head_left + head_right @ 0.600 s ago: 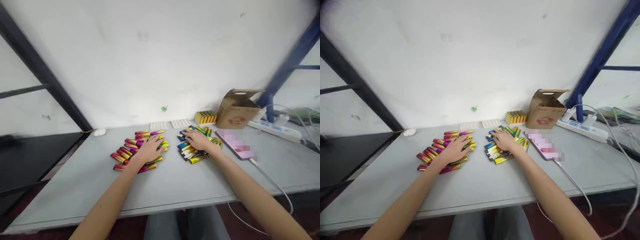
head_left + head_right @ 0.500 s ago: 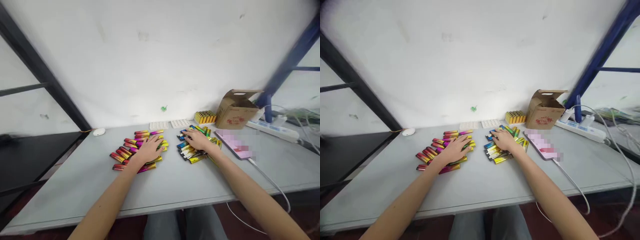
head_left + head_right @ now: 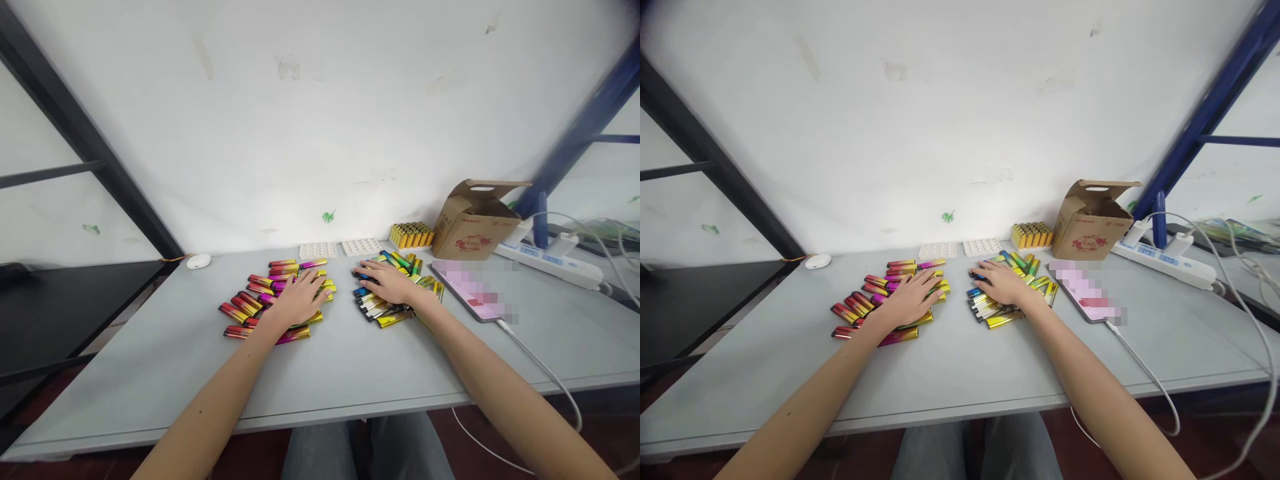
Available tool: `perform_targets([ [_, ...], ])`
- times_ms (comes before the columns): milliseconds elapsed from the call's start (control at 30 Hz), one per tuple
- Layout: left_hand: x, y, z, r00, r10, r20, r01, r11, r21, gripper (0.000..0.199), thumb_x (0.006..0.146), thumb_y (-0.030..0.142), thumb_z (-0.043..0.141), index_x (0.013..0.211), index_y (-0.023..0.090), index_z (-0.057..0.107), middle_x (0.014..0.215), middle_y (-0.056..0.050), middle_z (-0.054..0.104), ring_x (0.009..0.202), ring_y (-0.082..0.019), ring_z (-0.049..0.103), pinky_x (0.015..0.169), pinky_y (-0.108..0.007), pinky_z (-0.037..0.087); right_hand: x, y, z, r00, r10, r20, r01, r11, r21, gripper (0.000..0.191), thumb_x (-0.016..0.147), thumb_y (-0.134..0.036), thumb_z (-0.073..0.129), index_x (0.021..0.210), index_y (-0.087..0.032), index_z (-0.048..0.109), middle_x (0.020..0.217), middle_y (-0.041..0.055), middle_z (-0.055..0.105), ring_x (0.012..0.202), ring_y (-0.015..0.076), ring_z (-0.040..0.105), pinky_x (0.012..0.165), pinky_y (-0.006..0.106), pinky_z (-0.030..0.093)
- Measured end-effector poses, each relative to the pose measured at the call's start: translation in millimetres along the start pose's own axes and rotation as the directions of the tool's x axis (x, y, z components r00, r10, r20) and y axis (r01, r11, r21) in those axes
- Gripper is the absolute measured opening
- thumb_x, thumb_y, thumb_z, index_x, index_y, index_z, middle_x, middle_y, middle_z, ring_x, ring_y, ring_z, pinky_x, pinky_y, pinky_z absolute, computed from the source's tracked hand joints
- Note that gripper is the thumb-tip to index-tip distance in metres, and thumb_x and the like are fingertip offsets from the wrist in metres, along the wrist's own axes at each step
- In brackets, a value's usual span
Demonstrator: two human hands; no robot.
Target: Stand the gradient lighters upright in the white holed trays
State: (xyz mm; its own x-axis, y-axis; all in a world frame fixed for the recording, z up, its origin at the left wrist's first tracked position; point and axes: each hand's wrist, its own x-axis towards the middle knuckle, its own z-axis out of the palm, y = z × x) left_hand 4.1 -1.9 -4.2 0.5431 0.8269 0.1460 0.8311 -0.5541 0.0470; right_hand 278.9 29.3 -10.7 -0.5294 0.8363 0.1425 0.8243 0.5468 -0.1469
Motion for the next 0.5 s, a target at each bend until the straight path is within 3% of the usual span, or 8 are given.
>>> perform_targets([
  [367, 0.2, -0.9, -0.4, 1.0, 0.007, -0.012, -0.007, 0.999, -0.036, 0.053, 0.097, 0.053, 0.019, 0.132, 0.025, 0.048, 0.146, -0.007, 0.042, 0.137, -0.026, 0.033, 0.11, -0.052, 0.029, -3.6, 2.1, -4.6, 0.982, 0.168, -0.085, -0.166, 0.986, 0.023, 0.048, 0.098, -0.049, 0.032, 0.126, -0.022, 0.061, 0.137, 0.0101, 0.055, 0.133, 0.0285, 0.043, 0.107, 0.045, 0.037],
  [500, -0.2, -0.5, -2.3, 1.0, 0.009, -0.002, -0.009, 0.999, -0.039, 0.053, 0.097, 0.053, 0.019, 0.132, 0.025, 0.047, 0.146, -0.008, 0.043, 0.136, -0.026, 0.034, 0.11, -0.053, 0.029, -3.7, 2.4, -5.7, 0.983, 0.156, -0.091, -0.155, 0.988, 0.023, 0.048, 0.098, -0.048, 0.031, 0.123, -0.02, 0.062, 0.133, 0.0103, 0.058, 0.132, 0.0289, 0.044, 0.107, 0.044, 0.037],
])
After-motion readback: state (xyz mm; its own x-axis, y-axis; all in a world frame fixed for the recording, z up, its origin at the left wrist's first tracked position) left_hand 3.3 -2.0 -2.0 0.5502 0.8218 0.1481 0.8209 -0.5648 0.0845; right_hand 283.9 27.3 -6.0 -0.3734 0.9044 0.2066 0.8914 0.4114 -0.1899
